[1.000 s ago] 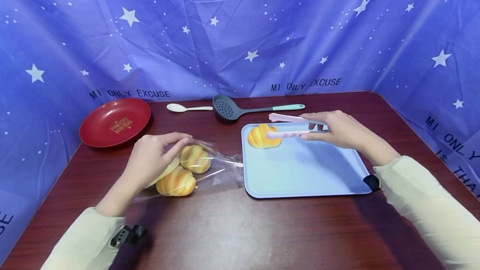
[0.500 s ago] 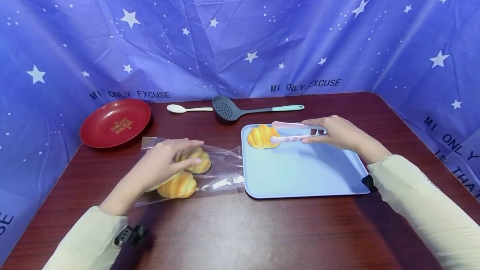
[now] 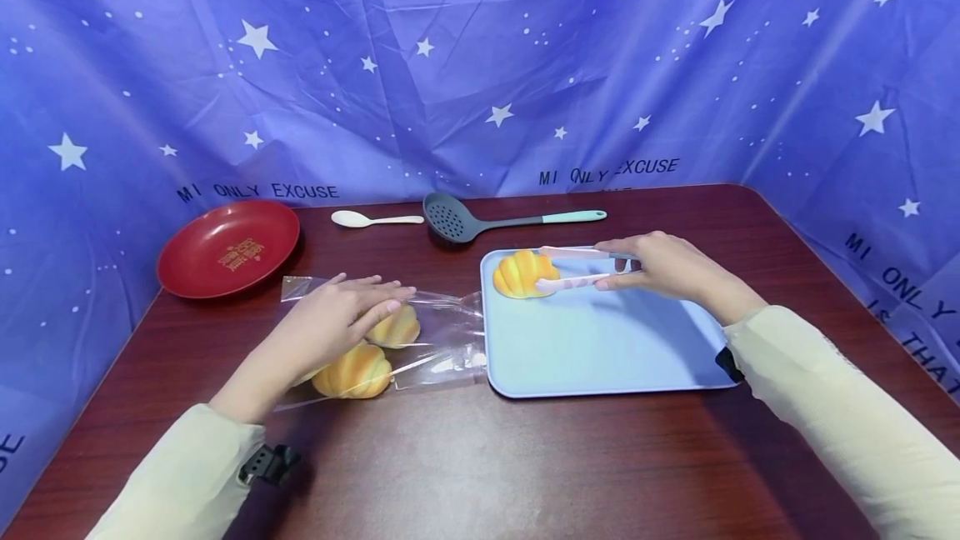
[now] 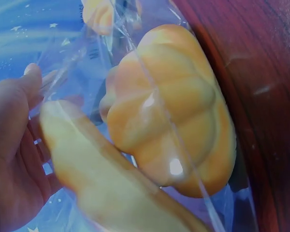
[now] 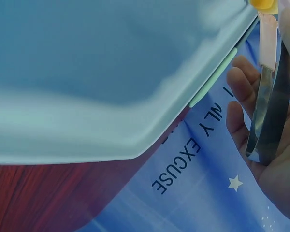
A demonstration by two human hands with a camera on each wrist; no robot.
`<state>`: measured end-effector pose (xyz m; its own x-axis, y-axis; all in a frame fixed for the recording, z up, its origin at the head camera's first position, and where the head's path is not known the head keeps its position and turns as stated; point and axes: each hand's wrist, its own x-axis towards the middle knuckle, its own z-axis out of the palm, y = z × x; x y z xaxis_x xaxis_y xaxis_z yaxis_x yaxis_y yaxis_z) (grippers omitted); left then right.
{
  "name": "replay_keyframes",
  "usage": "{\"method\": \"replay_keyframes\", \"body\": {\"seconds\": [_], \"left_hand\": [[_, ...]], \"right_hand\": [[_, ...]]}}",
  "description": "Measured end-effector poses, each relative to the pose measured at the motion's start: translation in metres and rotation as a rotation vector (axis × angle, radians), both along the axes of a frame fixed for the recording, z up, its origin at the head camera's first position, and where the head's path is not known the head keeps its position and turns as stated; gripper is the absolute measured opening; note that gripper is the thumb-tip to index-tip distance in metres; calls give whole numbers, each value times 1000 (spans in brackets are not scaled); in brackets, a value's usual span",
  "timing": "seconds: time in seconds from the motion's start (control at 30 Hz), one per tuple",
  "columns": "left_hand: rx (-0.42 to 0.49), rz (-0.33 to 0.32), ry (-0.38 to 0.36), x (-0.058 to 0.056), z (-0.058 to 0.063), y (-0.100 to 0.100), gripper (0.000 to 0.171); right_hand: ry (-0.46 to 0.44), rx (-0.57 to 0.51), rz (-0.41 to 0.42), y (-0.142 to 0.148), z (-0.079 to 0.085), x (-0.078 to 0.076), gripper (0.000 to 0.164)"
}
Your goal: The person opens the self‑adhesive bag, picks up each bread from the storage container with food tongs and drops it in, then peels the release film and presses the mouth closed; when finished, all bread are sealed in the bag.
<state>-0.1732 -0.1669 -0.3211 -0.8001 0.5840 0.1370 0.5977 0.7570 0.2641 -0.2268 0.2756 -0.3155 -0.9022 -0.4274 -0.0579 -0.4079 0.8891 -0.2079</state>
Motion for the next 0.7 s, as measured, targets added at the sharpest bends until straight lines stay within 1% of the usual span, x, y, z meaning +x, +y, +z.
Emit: {"method": "replay_keyframes", "body": {"seconds": [0.2, 0.33, 0.47, 0.57, 0.7], "left_hand": [[31, 18, 18, 1, 3, -4, 35], [28, 49, 6, 2, 6, -6, 35], [23, 59, 5, 3, 7, -6, 34], [23, 59, 11, 3, 7, -6, 34], [33, 50, 30, 2, 9, -7, 34]], "right_hand": [[-39, 6, -30, -2, -1, -3, 70], [-65, 4, -42, -1, -2, -3, 71], [-79, -13, -54, -4, -6, -3, 71], [-70, -21, -50, -8, -9, -3, 71], [-25, -35, -37, -13, -10, -3, 66]]}}
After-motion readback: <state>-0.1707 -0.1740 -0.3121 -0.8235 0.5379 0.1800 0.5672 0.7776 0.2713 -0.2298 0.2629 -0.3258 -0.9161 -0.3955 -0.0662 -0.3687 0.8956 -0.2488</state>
